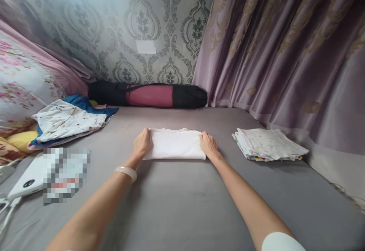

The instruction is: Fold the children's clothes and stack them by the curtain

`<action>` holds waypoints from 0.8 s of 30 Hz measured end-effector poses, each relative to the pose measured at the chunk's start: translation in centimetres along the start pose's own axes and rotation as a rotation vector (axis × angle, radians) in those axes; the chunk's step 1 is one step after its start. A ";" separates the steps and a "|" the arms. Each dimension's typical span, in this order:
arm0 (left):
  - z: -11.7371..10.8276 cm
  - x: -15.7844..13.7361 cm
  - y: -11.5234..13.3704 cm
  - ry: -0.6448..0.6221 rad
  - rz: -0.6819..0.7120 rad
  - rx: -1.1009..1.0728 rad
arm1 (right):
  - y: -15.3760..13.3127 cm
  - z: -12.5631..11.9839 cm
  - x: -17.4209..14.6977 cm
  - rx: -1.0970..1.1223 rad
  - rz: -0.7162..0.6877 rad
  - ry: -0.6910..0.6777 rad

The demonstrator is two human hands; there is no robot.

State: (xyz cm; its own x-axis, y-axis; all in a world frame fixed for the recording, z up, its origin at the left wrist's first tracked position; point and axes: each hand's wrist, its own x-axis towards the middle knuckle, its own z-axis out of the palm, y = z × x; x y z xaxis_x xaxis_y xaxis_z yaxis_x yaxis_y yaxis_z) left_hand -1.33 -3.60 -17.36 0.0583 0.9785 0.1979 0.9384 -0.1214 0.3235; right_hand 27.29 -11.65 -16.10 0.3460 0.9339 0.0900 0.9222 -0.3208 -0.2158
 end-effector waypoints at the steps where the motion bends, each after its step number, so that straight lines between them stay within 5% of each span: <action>1: 0.1 0.2 0.0 0.000 -0.004 0.009 | -0.1 0.0 0.2 -0.002 -0.001 -0.001; 24: 1.3 1.5 0.6 -0.014 -0.127 -0.009 | -0.2 0.9 1.8 0.071 0.123 -0.050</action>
State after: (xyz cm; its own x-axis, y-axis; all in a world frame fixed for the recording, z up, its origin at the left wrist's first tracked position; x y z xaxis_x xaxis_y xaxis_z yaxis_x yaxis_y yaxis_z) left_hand -0.24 -1.98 -18.09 -0.0559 0.9883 0.1418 0.9355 0.0022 0.3533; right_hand 27.61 -9.74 -16.79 0.4447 0.8956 0.0107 0.8584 -0.4227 -0.2907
